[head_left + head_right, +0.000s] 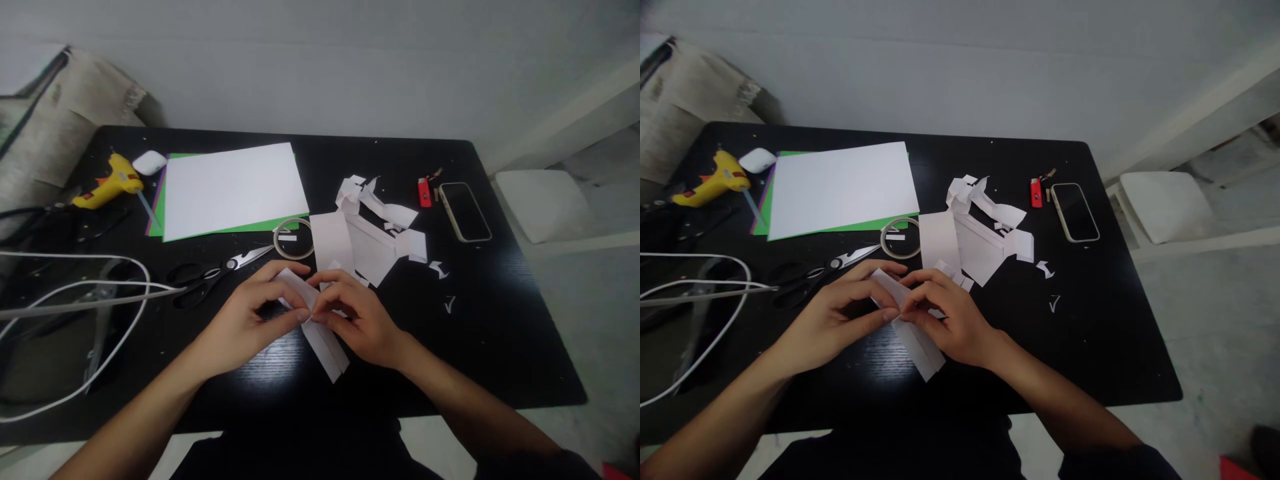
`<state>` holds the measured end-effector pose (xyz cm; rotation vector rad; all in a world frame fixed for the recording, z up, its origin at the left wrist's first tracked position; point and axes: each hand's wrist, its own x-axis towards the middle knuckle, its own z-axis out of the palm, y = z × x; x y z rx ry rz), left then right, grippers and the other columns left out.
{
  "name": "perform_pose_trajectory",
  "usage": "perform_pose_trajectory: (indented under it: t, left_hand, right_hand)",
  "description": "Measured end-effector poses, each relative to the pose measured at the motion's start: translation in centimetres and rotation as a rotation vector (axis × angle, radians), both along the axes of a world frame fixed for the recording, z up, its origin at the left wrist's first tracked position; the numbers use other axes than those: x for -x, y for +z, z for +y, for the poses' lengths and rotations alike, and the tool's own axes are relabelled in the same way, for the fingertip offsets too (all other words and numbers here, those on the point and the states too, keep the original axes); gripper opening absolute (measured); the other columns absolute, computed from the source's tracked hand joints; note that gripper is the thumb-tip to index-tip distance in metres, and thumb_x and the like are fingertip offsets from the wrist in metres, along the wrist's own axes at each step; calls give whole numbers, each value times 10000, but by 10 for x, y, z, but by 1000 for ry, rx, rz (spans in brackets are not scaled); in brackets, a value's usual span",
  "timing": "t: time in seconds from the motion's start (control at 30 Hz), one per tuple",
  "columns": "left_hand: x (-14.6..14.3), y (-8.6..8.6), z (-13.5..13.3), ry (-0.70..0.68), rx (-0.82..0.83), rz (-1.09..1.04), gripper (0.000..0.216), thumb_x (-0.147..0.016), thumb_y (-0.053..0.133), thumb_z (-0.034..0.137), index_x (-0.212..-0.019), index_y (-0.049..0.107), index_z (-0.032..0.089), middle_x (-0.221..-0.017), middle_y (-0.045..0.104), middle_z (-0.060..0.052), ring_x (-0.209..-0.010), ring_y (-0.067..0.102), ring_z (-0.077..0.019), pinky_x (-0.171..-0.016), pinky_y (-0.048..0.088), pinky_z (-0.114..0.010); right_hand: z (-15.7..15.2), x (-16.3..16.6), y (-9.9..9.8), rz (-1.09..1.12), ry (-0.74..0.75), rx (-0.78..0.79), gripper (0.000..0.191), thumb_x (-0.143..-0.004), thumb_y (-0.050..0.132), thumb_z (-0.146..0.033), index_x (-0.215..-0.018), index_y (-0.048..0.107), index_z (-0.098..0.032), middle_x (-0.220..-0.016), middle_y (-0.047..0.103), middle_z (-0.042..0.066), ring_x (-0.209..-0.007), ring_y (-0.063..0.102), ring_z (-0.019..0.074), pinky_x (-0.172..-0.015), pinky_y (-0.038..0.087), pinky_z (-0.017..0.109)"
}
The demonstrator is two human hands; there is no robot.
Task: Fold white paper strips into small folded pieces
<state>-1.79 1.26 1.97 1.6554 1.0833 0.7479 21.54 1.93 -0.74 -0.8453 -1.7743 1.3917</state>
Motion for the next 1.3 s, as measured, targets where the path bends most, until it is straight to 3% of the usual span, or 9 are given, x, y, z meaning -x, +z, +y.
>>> perform_pose_trajectory:
  t: [0.27,0.63,0.8,0.93,1.03,1.3]
  left_hand:
    - [1,0,-2,-5,-16,9,98,-987,710,251,-913,762,214,-1384,624,-68,-1290,630,-249,-1092,527,-425]
    - [-1,0,-1,25,-38,45,89,-988,720,293,-948,784,247,-1358,629,-56,-1210,643,-237,-987,576,-382]
    - [-1,1,0,24,-14,61,110,-987,717,321,-951,771,232,-1351,630,-73,-1201,646,-243,-1020,570,-405]
    - [4,5,3,-51,36,63,153,-918,794,338,-1020,748,233,-1400,608,-98,-1246,640,-276,-983,586,-394]
    - [9,5,6,-101,35,92,187,-853,853,307,-971,738,219,-1438,592,-105,-1358,585,-317,-1118,524,-462]
    - [14,-1,10,-205,131,9,169,-813,892,297,-926,784,232,-1569,543,-98,-1431,544,-357,-1110,543,-528]
  right_hand:
    - [3,0,1,34,-29,59,28,-954,766,-222,-969,744,-231,-1224,686,60,-1034,722,171,-832,631,303]
    - [4,-1,0,-11,-30,33,85,-979,745,-250,-1063,759,-250,-1243,690,56,-1020,736,168,-879,647,335]
    - [5,-1,0,-39,-21,32,49,-977,746,-251,-1025,747,-240,-1217,689,52,-1008,733,169,-881,641,335]
    - [6,-2,1,-3,5,102,42,-965,748,-195,-988,738,-228,-1222,696,46,-1018,722,160,-880,616,308]
    - [7,-2,1,59,48,182,47,-953,755,-177,-964,738,-220,-1207,709,47,-1046,716,165,-880,603,298]
    - [7,-2,0,142,134,348,20,-940,775,-203,-953,766,-216,-1213,713,51,-1103,705,172,-959,588,337]
